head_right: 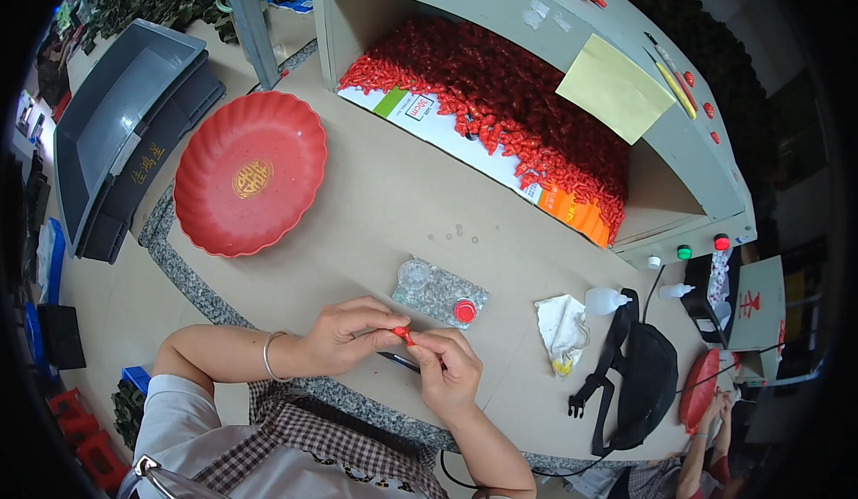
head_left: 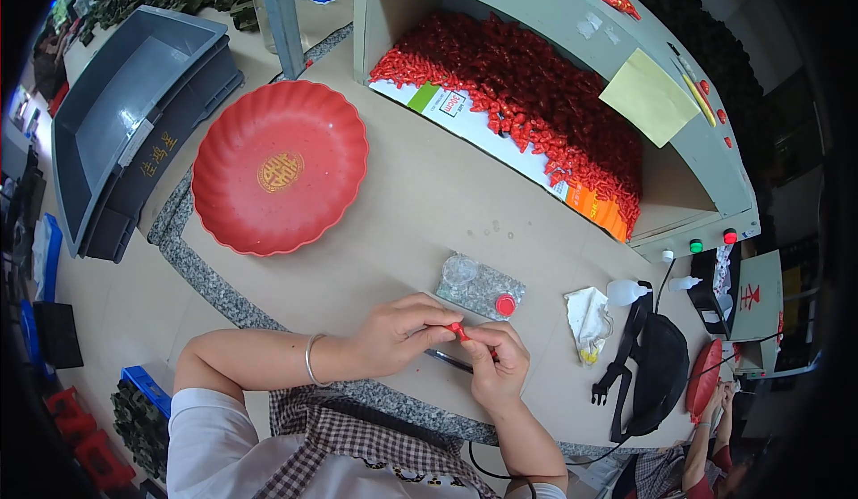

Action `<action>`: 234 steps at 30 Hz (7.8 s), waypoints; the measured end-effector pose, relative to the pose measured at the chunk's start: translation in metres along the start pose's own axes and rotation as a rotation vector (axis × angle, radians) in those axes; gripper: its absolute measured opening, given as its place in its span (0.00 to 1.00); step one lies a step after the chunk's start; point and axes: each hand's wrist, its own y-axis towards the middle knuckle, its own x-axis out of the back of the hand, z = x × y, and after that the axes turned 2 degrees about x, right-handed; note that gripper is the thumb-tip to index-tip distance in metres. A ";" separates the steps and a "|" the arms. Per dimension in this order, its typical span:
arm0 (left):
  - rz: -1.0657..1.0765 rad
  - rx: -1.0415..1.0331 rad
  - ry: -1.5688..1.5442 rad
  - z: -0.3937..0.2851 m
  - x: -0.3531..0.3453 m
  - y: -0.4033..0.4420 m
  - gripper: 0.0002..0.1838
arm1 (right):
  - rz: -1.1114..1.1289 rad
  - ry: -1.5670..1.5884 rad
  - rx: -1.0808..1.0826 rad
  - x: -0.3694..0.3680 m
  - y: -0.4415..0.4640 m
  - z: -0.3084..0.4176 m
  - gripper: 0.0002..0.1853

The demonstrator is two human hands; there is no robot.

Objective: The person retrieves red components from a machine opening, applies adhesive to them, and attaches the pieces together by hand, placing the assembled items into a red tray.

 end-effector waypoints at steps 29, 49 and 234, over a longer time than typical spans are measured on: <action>0.025 0.124 -0.042 0.009 0.000 -0.002 0.12 | 0.014 0.055 -0.104 -0.002 0.002 -0.006 0.04; 0.294 0.600 -0.718 0.005 0.008 0.011 0.23 | -0.074 0.333 -0.242 0.028 0.002 0.006 0.12; 0.395 0.503 -0.453 0.009 0.011 0.008 0.12 | 0.084 -0.904 0.739 0.019 0.008 -0.008 0.10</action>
